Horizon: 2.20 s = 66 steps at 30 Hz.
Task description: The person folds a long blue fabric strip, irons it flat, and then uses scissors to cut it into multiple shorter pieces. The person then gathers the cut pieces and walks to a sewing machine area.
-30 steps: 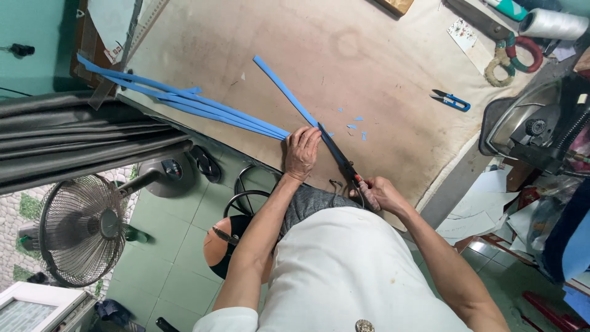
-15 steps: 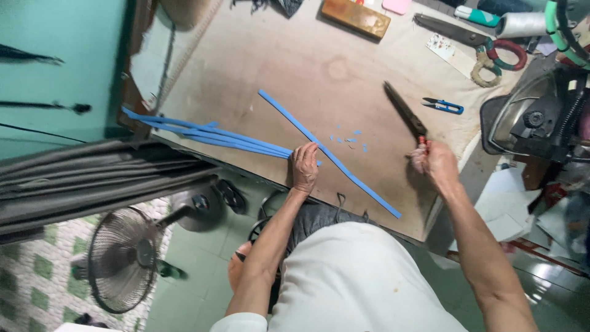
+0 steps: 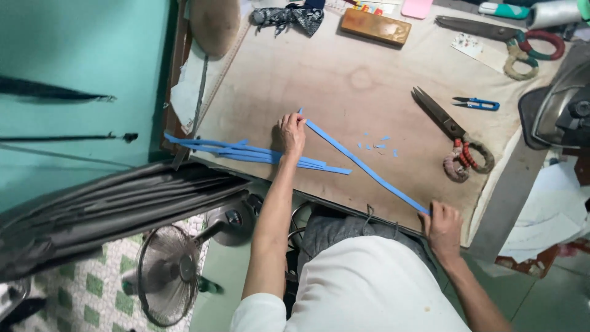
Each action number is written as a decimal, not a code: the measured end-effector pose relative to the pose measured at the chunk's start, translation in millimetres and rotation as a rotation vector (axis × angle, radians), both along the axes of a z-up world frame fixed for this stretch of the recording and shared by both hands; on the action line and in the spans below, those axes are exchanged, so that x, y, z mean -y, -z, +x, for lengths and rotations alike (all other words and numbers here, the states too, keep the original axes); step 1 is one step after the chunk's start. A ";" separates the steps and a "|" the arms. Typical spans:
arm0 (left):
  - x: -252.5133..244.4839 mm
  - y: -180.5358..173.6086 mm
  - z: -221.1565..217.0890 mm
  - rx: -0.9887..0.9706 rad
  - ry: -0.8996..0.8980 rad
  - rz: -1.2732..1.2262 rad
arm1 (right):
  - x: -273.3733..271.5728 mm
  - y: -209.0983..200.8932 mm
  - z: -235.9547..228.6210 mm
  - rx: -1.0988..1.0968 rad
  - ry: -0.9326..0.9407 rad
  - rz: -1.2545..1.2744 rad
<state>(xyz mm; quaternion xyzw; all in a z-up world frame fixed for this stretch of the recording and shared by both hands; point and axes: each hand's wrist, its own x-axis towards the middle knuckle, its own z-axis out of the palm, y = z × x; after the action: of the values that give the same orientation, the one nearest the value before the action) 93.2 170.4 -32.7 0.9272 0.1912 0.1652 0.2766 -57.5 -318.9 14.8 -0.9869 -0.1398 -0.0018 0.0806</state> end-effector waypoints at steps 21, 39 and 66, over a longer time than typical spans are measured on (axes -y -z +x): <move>-336.3 -122.2 -117.0 -0.416 -0.098 0.587 | -311.2 -11.5 95.0 -0.217 -0.369 0.388; -98.9 -42.3 -96.9 0.124 0.916 0.254 | -304.8 6.2 91.2 -0.109 -0.545 0.121; -70.2 -46.2 -95.4 0.267 0.868 0.355 | -310.8 -24.5 88.4 -0.183 -0.549 -0.007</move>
<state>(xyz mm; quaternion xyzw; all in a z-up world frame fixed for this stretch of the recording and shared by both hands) -2.2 240.6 13.5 0.9248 -0.2813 0.1824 0.1799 30.9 -8.1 39.2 -0.9085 -0.3936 0.1098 0.0872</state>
